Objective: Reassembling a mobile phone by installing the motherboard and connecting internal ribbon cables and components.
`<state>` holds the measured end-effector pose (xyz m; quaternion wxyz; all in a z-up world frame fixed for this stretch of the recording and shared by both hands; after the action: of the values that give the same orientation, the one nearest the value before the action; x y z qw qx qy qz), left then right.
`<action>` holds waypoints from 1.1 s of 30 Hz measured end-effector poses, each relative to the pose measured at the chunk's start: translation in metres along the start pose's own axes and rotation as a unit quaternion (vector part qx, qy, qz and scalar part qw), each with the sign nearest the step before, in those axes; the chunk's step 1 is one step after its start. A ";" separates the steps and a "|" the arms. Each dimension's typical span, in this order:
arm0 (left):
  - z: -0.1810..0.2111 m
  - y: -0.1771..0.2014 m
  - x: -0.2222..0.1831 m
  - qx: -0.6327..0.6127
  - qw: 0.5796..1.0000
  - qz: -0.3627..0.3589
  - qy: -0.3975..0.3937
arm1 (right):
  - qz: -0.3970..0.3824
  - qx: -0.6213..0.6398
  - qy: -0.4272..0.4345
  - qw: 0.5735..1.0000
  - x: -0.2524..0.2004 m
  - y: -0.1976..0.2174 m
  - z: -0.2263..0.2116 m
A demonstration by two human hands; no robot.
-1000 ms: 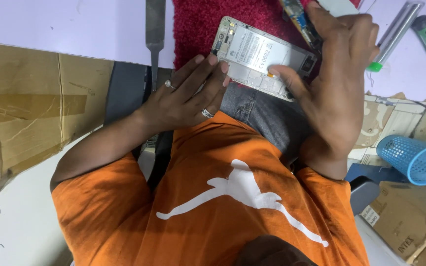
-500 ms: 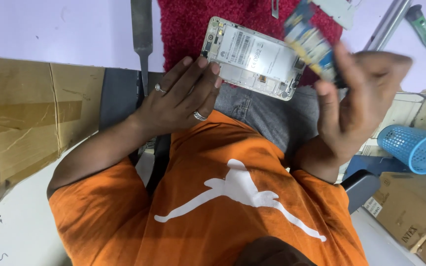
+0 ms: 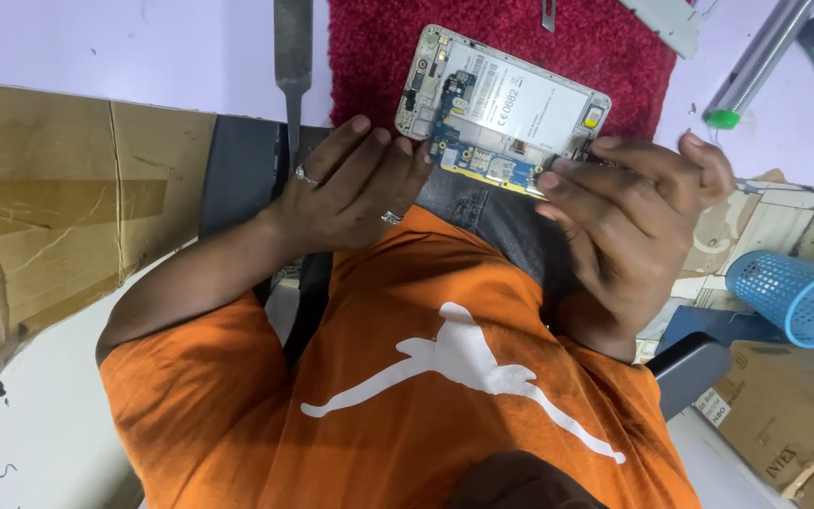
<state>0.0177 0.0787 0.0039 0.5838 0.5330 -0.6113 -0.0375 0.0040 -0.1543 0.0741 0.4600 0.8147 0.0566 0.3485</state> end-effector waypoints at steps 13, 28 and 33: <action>-0.006 0.007 0.010 -0.025 0.999 0.023 0.025 | 0.021 -0.032 0.023 0.999 0.019 0.000 -0.015; -0.011 0.010 0.017 -0.038 0.999 0.007 0.015 | -0.004 0.005 -0.001 1.000 0.030 -0.005 -0.014; -0.010 0.010 0.018 -0.052 0.998 0.011 0.017 | -0.016 0.005 -0.001 1.000 0.033 -0.006 -0.015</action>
<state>0.0240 0.0765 0.0256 0.6214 0.4956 -0.6044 -0.0541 0.0207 -0.1266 0.0909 0.4615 0.8165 0.0705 0.3397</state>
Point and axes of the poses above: each hand's wrist, its own x-axis towards the middle knuckle, its own y-axis out of the back of the hand, z = x × y, the point moved 7 cm from there along x, towards the middle knuckle, and after that the axes turned 2 degrees about -z, right-handed, at the moved point
